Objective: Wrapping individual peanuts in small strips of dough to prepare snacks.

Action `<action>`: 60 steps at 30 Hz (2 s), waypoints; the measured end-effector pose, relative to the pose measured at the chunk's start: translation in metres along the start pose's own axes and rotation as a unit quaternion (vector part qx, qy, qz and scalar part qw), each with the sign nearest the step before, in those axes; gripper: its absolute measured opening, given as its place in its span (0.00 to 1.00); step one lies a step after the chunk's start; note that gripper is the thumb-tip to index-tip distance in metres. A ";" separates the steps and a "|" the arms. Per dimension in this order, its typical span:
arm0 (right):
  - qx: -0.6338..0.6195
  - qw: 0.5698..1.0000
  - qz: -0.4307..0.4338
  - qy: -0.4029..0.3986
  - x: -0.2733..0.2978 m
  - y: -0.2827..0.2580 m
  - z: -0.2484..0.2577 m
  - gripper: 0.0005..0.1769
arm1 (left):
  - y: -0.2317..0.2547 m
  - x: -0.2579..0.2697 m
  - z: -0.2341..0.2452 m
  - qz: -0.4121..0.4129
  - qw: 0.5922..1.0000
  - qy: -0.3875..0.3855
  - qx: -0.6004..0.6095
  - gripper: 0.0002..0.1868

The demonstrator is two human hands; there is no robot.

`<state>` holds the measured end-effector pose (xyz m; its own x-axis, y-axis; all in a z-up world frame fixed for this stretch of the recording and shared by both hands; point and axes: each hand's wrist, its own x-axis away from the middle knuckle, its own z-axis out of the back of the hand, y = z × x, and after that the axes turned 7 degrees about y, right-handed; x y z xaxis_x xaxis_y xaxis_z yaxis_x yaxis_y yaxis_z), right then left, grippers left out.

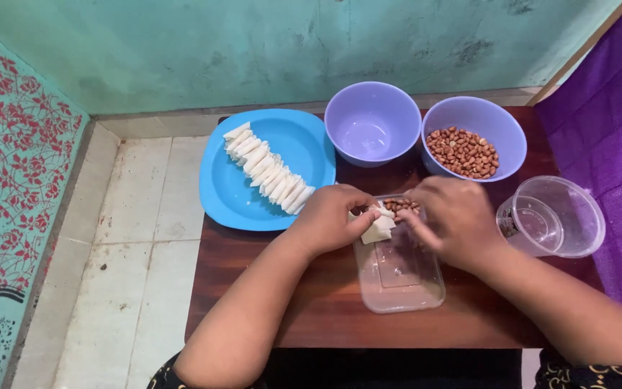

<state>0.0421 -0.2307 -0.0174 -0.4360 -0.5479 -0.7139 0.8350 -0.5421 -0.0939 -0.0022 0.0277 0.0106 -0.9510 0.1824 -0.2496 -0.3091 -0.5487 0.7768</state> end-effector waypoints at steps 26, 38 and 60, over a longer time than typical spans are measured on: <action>0.384 0.863 -0.195 -0.263 -0.008 0.025 0.064 0.40 | 0.012 0.000 0.001 0.029 0.999 0.032 0.026 0.12; -0.138 0.982 0.087 0.096 0.029 -0.025 -0.043 0.29 | -0.003 0.001 -0.012 0.028 0.999 0.022 0.039 0.11; -0.164 0.986 0.025 0.011 0.026 -0.013 -0.044 0.32 | -0.102 0.013 0.105 0.145 0.856 0.470 -0.158 0.02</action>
<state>0.0348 -0.2105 -0.0652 -0.3876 -0.5528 -0.7377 0.9203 -0.2785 -0.2748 0.0169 0.1716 -0.0110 -0.5249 -0.6548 -0.5438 0.0960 -0.6803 0.7266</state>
